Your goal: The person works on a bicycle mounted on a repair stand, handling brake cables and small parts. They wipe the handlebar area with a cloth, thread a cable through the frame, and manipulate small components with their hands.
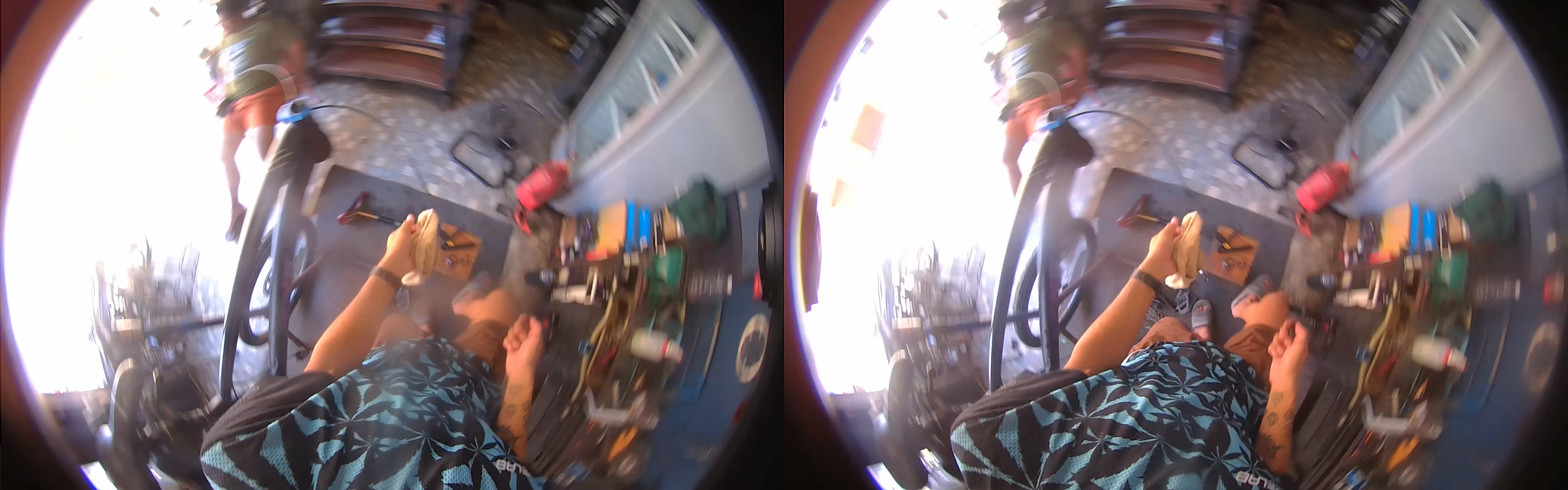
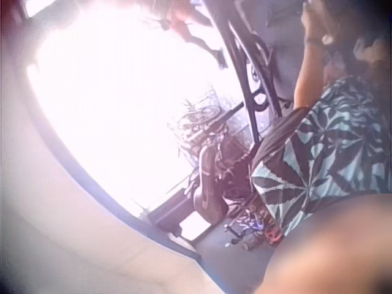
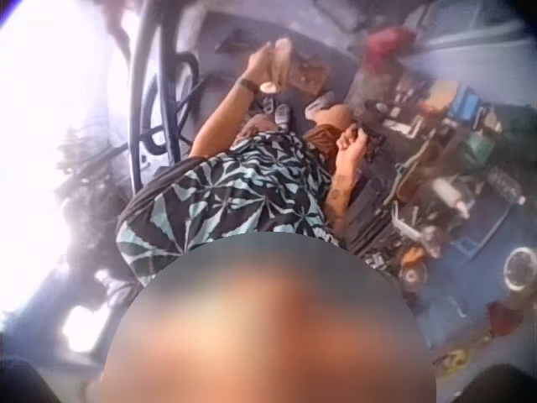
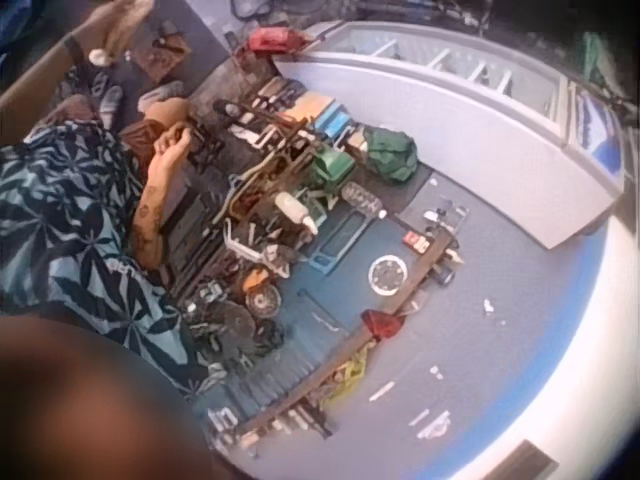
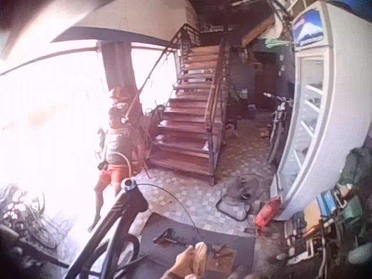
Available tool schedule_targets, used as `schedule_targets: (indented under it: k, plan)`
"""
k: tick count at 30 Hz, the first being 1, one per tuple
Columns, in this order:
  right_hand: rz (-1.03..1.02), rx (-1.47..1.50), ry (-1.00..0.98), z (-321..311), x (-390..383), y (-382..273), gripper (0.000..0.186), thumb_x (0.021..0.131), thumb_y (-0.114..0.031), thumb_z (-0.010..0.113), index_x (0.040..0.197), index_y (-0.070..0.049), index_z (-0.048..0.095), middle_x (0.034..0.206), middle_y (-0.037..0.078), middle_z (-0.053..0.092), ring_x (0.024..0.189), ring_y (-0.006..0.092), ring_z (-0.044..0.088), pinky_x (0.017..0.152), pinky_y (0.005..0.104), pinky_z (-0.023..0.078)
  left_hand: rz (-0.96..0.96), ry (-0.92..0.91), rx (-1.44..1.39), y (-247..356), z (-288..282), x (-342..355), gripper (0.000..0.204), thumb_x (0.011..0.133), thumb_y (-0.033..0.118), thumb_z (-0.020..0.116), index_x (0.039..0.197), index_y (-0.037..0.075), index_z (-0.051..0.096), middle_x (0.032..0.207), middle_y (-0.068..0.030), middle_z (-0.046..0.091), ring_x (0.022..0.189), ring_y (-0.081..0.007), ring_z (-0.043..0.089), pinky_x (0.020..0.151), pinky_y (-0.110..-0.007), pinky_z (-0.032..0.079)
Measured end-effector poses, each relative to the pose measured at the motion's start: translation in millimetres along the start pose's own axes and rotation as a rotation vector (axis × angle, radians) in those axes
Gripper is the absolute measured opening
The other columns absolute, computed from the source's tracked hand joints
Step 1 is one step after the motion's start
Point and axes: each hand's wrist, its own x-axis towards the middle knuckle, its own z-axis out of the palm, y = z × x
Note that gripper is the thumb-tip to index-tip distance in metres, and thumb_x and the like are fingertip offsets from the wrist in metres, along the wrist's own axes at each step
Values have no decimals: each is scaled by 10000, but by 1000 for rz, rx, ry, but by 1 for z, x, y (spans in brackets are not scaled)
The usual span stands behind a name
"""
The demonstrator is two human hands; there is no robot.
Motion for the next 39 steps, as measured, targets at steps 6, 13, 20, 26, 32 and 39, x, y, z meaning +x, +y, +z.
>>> schedule_targets:
  k: [6, 13, 20, 26, 32, 39]
  plan:
    - [-158, 236, 22, -51, -11, 4, 265, 1040, -280, 514, 827, -155, 612, 592, -118, 361, 447, 33, 282, 417, 251, 204, -716, -340, 340, -141, -11, -51, 368, 1104, 338, 503, 1329, 57, 582, 1121, -136, 690, 946, -328, 706, 819, -488, 610]
    - [-106, -20, 123, -74, -46, 6, 221, 1029, -185, 467, 977, -52, 636, 653, -61, 399, 526, 54, 300, 460, 267, 227, -993, -479, 946, -193, -13, -77, 361, 1118, 289, 482, 1385, 55, 545, 1190, -144, 683, 1060, -324, 689, 896, -480, 591]
    - [-232, 91, 333, -135, -52, 6, 214, 1010, -228, 541, 1036, -53, 662, 799, -10, 548, 654, 91, 471, 549, 266, 366, -613, -337, 930, -145, 55, -9, 429, 1127, 346, 462, 1414, 44, 564, 1310, -124, 663, 1182, -285, 667, 1057, -464, 545]
    - [-371, -18, 401, -216, -89, 35, 187, 990, -234, 601, 1075, -83, 671, 758, -28, 562, 597, 53, 454, 515, 236, 364, -495, -479, 899, -148, 82, -14, 454, 1124, 284, 402, 1483, 28, 513, 1468, -152, 589, 1319, -321, 604, 1120, -481, 513]
    - [-147, -293, 268, -281, -55, 70, 246, 1045, -135, 555, 1249, -33, 646, 1045, 82, 761, 673, 51, 525, 654, 225, 459, 207, -753, 1940, -246, -36, -34, 337, 1080, 217, 535, 1334, 7, 603, 1333, -130, 654, 1190, -253, 648, 985, -401, 536]
    - [65, -536, 88, -219, 96, 156, 192, 1021, -22, 569, 1211, -44, 582, 993, 91, 738, 710, 94, 610, 615, 272, 529, 63, -441, 1787, -262, -195, -149, 306, 1015, 272, 658, 1155, 0, 684, 1019, -144, 746, 999, -211, 711, 858, -348, 557]
